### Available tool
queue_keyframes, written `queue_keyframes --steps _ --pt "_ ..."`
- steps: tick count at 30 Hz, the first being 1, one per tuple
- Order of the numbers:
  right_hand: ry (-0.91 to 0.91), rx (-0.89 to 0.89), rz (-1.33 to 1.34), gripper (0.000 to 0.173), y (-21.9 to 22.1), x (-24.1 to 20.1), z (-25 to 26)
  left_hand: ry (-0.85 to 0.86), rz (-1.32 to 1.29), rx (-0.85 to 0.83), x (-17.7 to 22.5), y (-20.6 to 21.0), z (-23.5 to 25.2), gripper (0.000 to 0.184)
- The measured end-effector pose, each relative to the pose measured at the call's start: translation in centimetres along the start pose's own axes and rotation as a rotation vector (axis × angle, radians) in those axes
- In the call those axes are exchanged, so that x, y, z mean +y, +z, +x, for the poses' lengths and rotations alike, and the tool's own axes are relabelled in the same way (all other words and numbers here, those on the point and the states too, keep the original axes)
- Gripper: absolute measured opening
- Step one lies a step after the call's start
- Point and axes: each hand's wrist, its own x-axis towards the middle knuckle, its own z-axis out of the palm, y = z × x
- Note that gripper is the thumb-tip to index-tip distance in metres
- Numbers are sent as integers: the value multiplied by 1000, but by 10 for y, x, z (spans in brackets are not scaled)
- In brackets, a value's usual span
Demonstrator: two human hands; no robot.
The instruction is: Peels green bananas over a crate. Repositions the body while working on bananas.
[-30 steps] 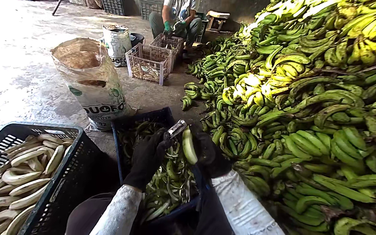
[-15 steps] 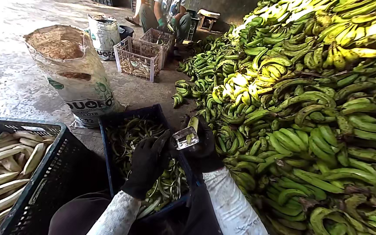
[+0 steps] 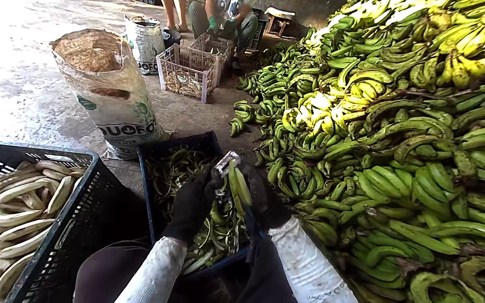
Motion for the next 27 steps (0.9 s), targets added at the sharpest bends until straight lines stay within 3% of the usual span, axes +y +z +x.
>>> queue_keyframes --steps 2,4,8,10,12,15,18,22,25,27 --pt "82 -50 19 40 4 -7 -5 -161 -97 -79 -1 -10 6 51" --pt "158 -11 186 41 3 -4 -2 -208 -130 -114 -5 -16 8 53" --pt "224 146 688 50 -12 7 9 131 55 -59 -12 -7 0 59" --pt "179 126 815 47 -24 16 9 346 166 32 -11 1 -7 56" --pt "269 64 971 57 -35 24 10 507 239 105 -10 10 -11 53" --pt "379 -12 1084 64 -41 28 8 577 301 100 -4 17 -15 53" --pt "374 8 867 49 -26 19 3 396 247 -43 5 20 -15 53" --pt "168 34 454 30 -8 18 -1 5 -25 -152 2 20 -5 56" --pt "234 -20 452 32 -4 17 -1 -267 -282 -109 -5 14 1 50" --pt "320 -31 555 39 -5 13 0 -362 -347 -73 -12 8 2 47"
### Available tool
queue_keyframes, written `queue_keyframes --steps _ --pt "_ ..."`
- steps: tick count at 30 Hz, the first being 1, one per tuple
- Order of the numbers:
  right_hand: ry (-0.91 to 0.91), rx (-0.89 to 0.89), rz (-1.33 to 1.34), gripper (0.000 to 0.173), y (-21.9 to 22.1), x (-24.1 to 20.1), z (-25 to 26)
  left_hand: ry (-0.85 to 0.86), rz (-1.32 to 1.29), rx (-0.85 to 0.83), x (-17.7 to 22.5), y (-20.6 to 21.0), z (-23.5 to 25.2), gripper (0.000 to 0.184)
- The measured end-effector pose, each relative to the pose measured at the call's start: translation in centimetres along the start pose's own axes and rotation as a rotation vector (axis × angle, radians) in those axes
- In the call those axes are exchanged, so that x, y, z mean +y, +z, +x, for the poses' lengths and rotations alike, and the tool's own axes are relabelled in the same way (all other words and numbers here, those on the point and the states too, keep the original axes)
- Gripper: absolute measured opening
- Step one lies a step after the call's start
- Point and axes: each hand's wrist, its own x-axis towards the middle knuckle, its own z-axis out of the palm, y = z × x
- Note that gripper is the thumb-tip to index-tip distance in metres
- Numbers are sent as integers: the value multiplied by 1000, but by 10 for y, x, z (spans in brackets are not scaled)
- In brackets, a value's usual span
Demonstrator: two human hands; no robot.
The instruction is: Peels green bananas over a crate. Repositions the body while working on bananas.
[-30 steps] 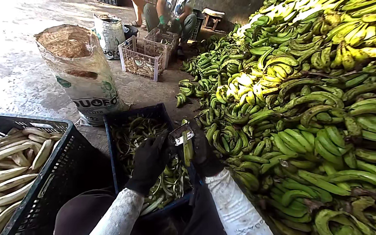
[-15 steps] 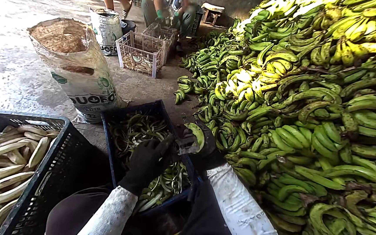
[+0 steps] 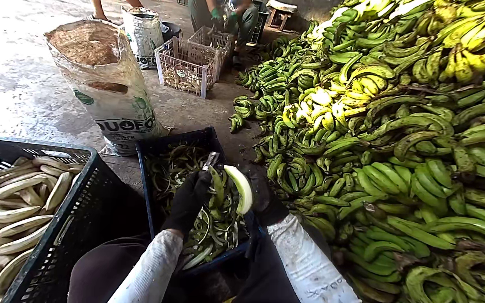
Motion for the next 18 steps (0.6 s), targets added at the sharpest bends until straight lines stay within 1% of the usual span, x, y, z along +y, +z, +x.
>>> queue_keyframes --steps 2,3,4,5,8,9,10,11,12,14,15,18 --pt "34 13 117 43 -5 -6 1 21 -2 -2 -1 -9 -2 46" --pt "32 34 172 45 -10 -8 2 85 28 -19 -2 -11 -4 49" --pt "25 47 217 49 -15 -9 3 181 86 -47 -5 -13 -6 52" --pt "13 46 251 50 -21 -10 5 298 172 -78 -8 -13 -8 56" --pt "-4 42 231 46 -35 -14 6 628 430 -125 -12 -3 -21 65" --pt "36 62 218 47 -36 -14 5 704 474 -125 -13 2 -26 64" --pt "84 80 192 48 -34 -14 4 741 501 -127 -12 8 -29 62" --pt "90 74 160 47 -32 -11 3 732 510 -132 -11 13 -31 59" --pt "65 38 127 44 -30 -8 1 682 508 -139 -9 17 -30 57" --pt "-30 -43 44 37 -22 -3 -2 511 479 -147 -3 17 -23 54" --pt "-46 -64 7 36 -19 -1 -3 433 441 -120 -1 14 -18 52" --pt "-16 -48 18 41 -17 2 -7 169 327 -15 1 -10 -5 39"
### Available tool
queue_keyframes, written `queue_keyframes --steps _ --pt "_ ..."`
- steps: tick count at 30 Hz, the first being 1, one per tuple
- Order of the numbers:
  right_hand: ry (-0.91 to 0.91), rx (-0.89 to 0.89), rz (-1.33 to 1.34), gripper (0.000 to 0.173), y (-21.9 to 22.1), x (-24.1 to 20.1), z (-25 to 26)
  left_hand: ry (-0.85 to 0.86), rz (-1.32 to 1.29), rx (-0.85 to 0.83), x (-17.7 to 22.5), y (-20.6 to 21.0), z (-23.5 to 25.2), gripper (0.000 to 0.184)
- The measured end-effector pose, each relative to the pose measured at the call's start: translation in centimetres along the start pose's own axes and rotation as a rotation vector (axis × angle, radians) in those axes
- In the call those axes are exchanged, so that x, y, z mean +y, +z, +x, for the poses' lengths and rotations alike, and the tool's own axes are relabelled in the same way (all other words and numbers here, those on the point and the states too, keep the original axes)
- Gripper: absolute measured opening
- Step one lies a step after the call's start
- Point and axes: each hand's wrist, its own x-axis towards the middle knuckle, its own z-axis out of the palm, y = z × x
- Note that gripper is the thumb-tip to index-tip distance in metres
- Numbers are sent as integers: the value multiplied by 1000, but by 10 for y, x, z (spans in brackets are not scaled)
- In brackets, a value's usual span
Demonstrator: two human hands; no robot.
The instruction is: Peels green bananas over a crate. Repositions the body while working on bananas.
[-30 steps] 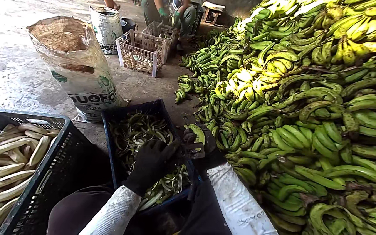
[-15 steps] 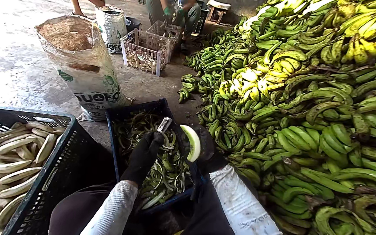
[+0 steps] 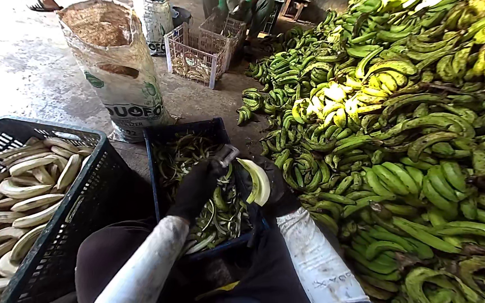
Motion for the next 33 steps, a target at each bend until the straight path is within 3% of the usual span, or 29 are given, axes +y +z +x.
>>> queue_keyframes --steps 3,6,8,9,11,13,15,18,20,22,23,25,28,33 --pt "35 174 -107 41 1 -10 -2 -49 17 49 -15 -37 -4 40" --pt "-1 407 -348 33 -14 7 7 -26 265 -54 -20 -67 -22 35" --pt "-55 491 -554 39 -16 28 14 -89 450 -252 -20 -68 -30 37" --pt "-34 520 -654 39 3 36 15 -157 514 -393 -19 -62 -36 42" --pt "232 583 -764 37 73 45 20 -258 553 -646 -22 -48 -48 52" --pt "296 442 -788 41 90 81 37 -253 559 -805 -19 -33 -61 49" --pt "194 237 -688 47 86 126 68 -167 537 -882 -18 -19 -68 45" --pt "237 73 -377 41 173 141 111 -65 490 -876 -20 -9 -72 40" --pt "252 -199 -216 34 207 150 144 -69 419 -853 -10 -24 -79 30" --pt "219 -528 -172 40 211 160 186 -81 394 -833 -3 -37 -80 32" --pt "209 -514 -243 42 228 152 184 -91 385 -828 -2 -40 -78 33" --pt "202 -319 -452 40 264 124 152 -35 439 -825 -5 -42 -73 33" --pt "167 -235 -610 50 233 117 151 -19 452 -832 -9 -43 -66 34" --pt "208 -60 -1307 47 80 128 114 16 472 -891 -23 -38 -67 36"
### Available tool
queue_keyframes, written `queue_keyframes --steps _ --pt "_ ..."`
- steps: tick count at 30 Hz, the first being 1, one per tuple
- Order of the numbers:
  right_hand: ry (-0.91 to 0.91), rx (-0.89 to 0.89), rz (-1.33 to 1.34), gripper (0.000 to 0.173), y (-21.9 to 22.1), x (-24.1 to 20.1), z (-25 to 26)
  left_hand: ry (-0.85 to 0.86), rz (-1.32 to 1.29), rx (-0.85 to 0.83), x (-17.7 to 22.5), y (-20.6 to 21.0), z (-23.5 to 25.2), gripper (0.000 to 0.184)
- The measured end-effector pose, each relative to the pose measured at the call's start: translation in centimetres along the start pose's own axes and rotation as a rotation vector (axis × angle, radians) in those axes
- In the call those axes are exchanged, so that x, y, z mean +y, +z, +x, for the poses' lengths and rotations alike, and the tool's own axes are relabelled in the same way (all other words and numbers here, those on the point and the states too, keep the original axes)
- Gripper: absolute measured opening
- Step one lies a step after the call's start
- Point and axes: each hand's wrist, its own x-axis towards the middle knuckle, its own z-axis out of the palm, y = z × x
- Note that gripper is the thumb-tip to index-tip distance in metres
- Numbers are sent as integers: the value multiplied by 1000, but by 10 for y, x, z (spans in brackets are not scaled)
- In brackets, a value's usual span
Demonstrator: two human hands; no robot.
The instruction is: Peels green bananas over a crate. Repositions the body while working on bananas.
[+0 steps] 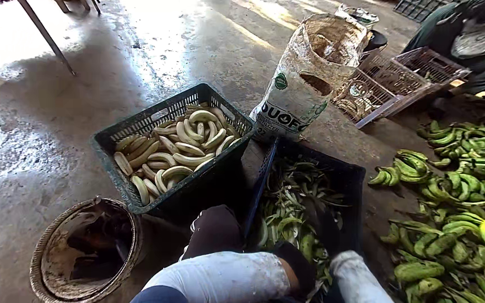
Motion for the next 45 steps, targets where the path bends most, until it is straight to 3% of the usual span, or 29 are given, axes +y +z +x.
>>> queue_keyframes --steps 3,6,8,14,17,19,22,24,27,29,30,32,36,41,43,45 --pt "192 -66 -447 49 0 66 -29 -12 -83 37 -2 10 10 35" --pt "341 -140 -556 62 20 114 -40 -29 -94 35 0 11 15 37" --pt "363 -128 -605 72 35 127 -41 -25 -77 43 1 11 18 37" --pt "423 -75 -658 80 46 138 -29 -60 -23 -42 7 -1 21 38" --pt "481 -65 -497 83 30 136 -32 -165 -72 -60 17 -16 15 48" --pt "493 -57 -338 74 10 124 -40 -251 -93 11 13 -23 18 56" --pt "349 132 98 52 -35 96 -65 -354 -175 244 -4 -42 13 53" --pt "172 198 408 58 -64 91 -71 -358 -251 422 -21 -53 10 55" --pt "-203 166 950 53 -109 65 -95 -217 -457 731 -34 -58 5 53" --pt "-351 169 1074 36 -133 51 -104 -26 -625 913 -30 -51 11 52" --pt "-351 223 1008 34 -142 42 -106 93 -724 966 -24 -44 16 53" --pt "-255 361 832 49 -151 22 -107 273 -934 1002 -5 -26 29 52" --pt "-197 539 540 61 -152 -5 -120 326 -1268 857 42 -3 45 51" --pt "-227 617 476 62 -153 -7 -140 884 -1335 1011 88 -21 19 47" --pt "-237 611 500 60 -158 -8 -144 811 -1361 1000 97 -25 20 44" --pt "-251 583 541 62 -165 -13 -150 399 -1323 757 82 -8 47 47"
